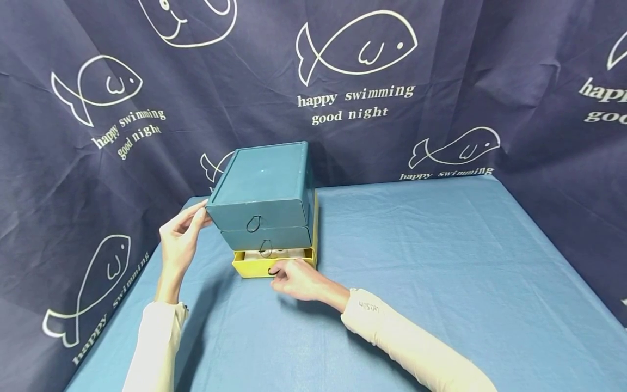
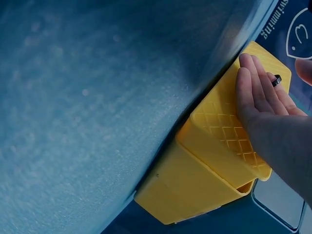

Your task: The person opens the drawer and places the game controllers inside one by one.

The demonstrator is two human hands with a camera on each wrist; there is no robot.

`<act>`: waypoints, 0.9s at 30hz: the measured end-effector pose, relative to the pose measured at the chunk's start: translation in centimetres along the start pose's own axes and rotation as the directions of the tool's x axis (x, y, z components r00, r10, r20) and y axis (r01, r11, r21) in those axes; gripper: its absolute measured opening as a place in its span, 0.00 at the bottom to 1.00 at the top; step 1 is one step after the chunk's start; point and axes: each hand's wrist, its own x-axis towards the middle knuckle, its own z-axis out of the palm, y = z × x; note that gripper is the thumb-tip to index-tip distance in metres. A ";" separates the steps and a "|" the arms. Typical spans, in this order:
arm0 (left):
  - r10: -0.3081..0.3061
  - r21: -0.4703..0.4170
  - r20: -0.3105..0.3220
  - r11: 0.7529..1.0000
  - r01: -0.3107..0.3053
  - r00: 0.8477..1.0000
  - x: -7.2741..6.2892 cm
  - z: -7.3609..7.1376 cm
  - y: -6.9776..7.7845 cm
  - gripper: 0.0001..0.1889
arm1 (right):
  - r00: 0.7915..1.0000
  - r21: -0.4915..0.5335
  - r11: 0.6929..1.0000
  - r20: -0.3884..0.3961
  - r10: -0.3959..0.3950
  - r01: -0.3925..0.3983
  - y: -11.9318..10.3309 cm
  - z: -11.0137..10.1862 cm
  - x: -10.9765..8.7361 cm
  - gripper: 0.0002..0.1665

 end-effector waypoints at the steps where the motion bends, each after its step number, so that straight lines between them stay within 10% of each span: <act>1: 0.000 0.000 0.001 1.000 0.000 1.000 0.0 0.0 0.0 0.12 | 1.000 -0.003 1.000 -0.001 -0.001 0.001 0.0 0.0 0.0 0.16; 27: -0.022 -0.004 0.006 1.000 0.022 1.000 -0.1 -0.1 -0.2 0.13 | 1.000 -0.050 0.999 -0.022 -0.020 0.019 0.3 -0.2 0.3 0.17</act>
